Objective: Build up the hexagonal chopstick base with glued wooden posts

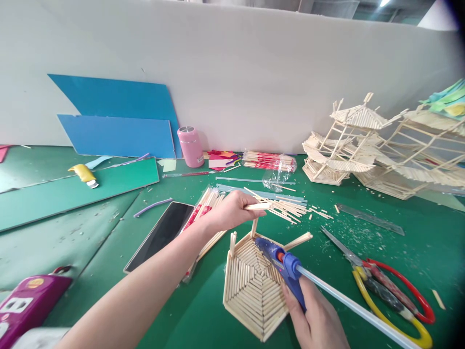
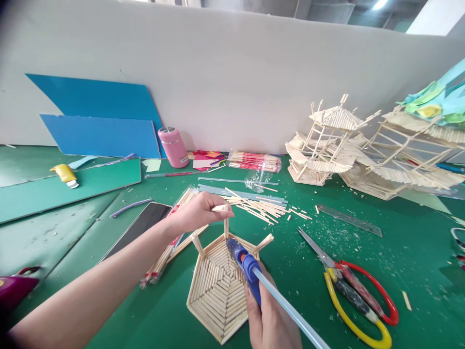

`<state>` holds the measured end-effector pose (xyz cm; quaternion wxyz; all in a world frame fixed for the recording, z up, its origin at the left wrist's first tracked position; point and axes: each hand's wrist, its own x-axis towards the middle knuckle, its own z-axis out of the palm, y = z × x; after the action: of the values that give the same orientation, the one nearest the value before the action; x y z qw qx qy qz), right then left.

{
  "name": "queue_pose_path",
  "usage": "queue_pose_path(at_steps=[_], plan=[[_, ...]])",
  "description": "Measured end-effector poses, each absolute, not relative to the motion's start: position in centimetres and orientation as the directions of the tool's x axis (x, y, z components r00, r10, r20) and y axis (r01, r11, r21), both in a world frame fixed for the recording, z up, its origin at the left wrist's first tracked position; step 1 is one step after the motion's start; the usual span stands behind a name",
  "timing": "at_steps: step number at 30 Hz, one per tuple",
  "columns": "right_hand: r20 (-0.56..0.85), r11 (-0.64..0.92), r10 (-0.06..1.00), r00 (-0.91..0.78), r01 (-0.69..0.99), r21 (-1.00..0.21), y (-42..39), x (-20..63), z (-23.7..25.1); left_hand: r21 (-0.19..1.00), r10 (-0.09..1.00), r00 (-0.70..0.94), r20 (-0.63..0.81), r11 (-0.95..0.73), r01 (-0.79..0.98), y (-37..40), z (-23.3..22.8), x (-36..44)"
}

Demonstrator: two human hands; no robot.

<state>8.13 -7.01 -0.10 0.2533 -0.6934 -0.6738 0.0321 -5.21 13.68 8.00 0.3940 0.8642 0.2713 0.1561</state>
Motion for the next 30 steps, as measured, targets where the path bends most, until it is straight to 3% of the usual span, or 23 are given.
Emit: queue_pose_path(at_steps=[9,27,30], plan=[[0.372,0.072,0.926,0.059,0.941,-0.331,-6.9,8.0,-0.5,0.771,0.585,0.809,0.058,-0.541,0.336,13.7,8.0,-5.3],[0.356,0.077,0.930,0.088,0.902,-0.425,-6.6,7.8,0.1,0.779,0.590,0.804,0.068,-0.535,0.327,13.7,8.0,-5.3],[0.315,0.008,0.936,0.155,0.887,-0.462,-6.5,7.0,0.7,0.779,0.588,0.805,0.072,-0.537,0.323,13.8,7.9,-5.3]])
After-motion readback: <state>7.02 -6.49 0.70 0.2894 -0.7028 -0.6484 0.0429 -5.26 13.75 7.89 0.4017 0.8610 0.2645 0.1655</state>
